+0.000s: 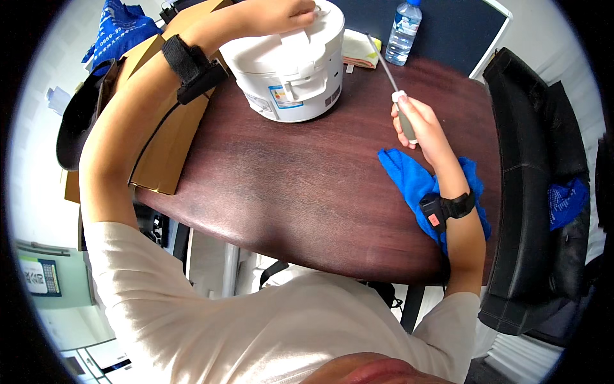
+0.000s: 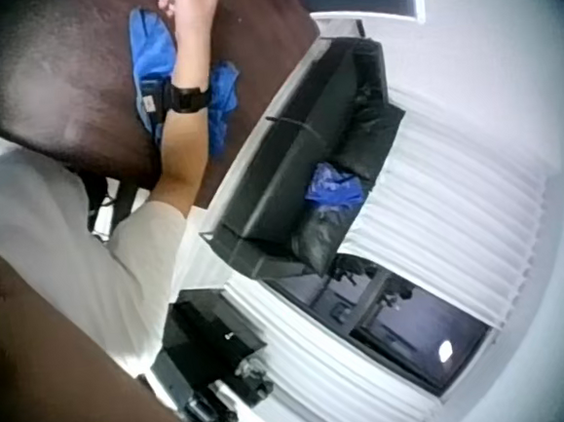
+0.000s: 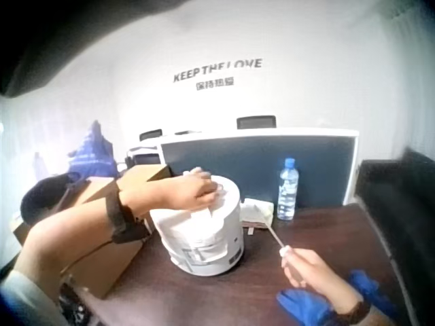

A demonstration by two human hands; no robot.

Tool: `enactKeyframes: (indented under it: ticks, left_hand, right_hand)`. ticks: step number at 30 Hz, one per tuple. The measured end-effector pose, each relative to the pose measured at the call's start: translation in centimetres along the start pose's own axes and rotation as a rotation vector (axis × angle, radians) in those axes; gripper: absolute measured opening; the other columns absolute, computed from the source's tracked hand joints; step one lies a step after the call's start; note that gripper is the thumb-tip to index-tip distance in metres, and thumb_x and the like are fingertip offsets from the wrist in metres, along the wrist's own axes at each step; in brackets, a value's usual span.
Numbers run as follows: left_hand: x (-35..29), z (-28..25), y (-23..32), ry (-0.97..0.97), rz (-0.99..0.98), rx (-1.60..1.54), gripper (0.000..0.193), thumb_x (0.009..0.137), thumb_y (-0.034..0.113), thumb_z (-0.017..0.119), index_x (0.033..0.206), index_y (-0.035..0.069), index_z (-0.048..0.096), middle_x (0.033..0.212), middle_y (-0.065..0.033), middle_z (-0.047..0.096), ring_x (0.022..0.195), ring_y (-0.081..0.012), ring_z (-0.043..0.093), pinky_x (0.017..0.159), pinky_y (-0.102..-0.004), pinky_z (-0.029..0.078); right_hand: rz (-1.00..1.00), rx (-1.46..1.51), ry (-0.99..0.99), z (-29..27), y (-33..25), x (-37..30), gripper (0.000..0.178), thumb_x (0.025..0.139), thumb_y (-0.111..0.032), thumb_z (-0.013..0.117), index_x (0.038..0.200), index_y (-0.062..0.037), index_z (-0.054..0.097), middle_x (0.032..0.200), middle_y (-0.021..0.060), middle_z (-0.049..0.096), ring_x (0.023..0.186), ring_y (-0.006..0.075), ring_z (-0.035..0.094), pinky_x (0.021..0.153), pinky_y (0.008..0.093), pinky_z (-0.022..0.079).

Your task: The person removes the lid from a white rice cooker and uses a screwdriver to unscrew and remove several screws from the underside of the lid. The person then flips the lid over to inspect the interior.

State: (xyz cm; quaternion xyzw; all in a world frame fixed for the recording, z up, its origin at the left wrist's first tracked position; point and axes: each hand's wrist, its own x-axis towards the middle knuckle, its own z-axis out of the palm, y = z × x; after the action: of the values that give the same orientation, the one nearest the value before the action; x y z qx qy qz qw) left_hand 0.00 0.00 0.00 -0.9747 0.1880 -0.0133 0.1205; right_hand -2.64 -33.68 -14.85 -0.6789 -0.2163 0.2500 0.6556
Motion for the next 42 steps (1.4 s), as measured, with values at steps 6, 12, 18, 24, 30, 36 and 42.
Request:
enactKeyframes:
  ticks: [6, 12, 18, 24, 30, 36, 42]
  left_hand:
    - [-4.7, 0.0, 0.1, 0.267, -0.329, -0.153, 0.075, 0.091, 0.063, 0.040, 0.138, 0.004, 0.040, 0.138, -0.0201, 0.042, 0.125, -0.0333, 0.045, 0.103, -0.0400, 0.039]
    - [-10.2, 6.6, -5.2, 0.391, -0.230, -0.648, 0.070, 0.090, 0.053, 0.052, 0.141, 0.007, 0.037, 0.146, -0.0200, 0.033, 0.136, -0.0312, 0.032, 0.112, -0.0389, 0.026]
    - [-10.3, 9.8, -3.4, 0.744, -0.197, -0.635, 0.045, 0.092, 0.021, 0.046, 0.132, 0.003, 0.050, 0.145, -0.0164, 0.039, 0.136, -0.0277, 0.034, 0.111, -0.0355, 0.026]
    - [-10.6, 9.4, -1.4, 0.841, -0.270, -0.586, 0.041, 0.090, 0.021, 0.047, 0.126, 0.004, 0.056, 0.139, -0.0199, 0.045, 0.128, -0.0314, 0.045, 0.106, -0.0356, 0.034]
    - [-11.4, 9.2, -0.1, 0.890, -0.303, -0.540, 0.042, 0.088, 0.024, 0.048, 0.124, 0.004, 0.058, 0.134, -0.0220, 0.049, 0.123, -0.0345, 0.050, 0.102, -0.0371, 0.039]
    - [-11.8, 8.6, -1.8, 0.822, -0.164, -0.471, 0.045, 0.089, 0.026, 0.048, 0.126, 0.001, 0.055, 0.137, -0.0184, 0.048, 0.133, -0.0312, 0.038, 0.109, -0.0390, 0.031]
    - [-10.8, 8.9, -1.9, 0.810, -0.077, -0.531, 0.045, 0.086, 0.025, 0.045, 0.125, 0.007, 0.059, 0.138, -0.0167, 0.048, 0.134, -0.0309, 0.037, 0.109, -0.0404, 0.029]
  right_hand:
    - [0.152, -0.430, 0.038, 1.0, 0.4, -0.1, 0.038, 0.095, -0.037, 0.051, 0.087, 0.0000, 0.056, 0.068, 0.0057, 0.057, 0.049, 0.0130, 0.058, 0.039, 0.0261, 0.044]
    - [0.271, -0.700, -0.080, 2.1, 0.4, 0.9, 0.040, 0.089, -0.036, 0.059, 0.099, 0.0026, 0.058, 0.072, 0.0130, 0.062, 0.058, 0.0200, 0.063, 0.049, 0.0330, 0.050]
    - [-0.207, -1.015, -0.001, 3.3, -5.8, 3.9, 0.035, 0.087, -0.031, 0.062, 0.103, 0.0000, 0.057, 0.086, 0.0166, 0.062, 0.083, 0.0286, 0.063, 0.071, 0.0379, 0.050]
    - [-0.836, -1.118, 0.252, 7.4, -9.8, 8.7, 0.050, 0.092, -0.040, 0.054, 0.120, 0.0009, 0.052, 0.119, 0.0210, 0.052, 0.113, 0.0339, 0.053, 0.097, 0.0399, 0.042]
    - [-0.880, -1.148, 0.223, 7.7, -8.7, 10.1, 0.049, 0.093, -0.041, 0.050, 0.118, 0.0010, 0.055, 0.123, 0.0186, 0.054, 0.116, 0.0343, 0.051, 0.100, 0.0415, 0.039]
    - [-0.879, -1.084, 0.055, 6.1, -10.5, 11.2, 0.040, 0.094, -0.037, 0.049, 0.113, -0.0025, 0.059, 0.114, 0.0154, 0.060, 0.106, 0.0321, 0.059, 0.090, 0.0369, 0.046]
    - [-0.845, -0.847, -0.052, 3.6, -9.5, 16.8, 0.036, 0.095, -0.028, 0.046, 0.120, -0.0046, 0.057, 0.124, 0.0131, 0.057, 0.115, 0.0277, 0.055, 0.097, 0.0341, 0.042]
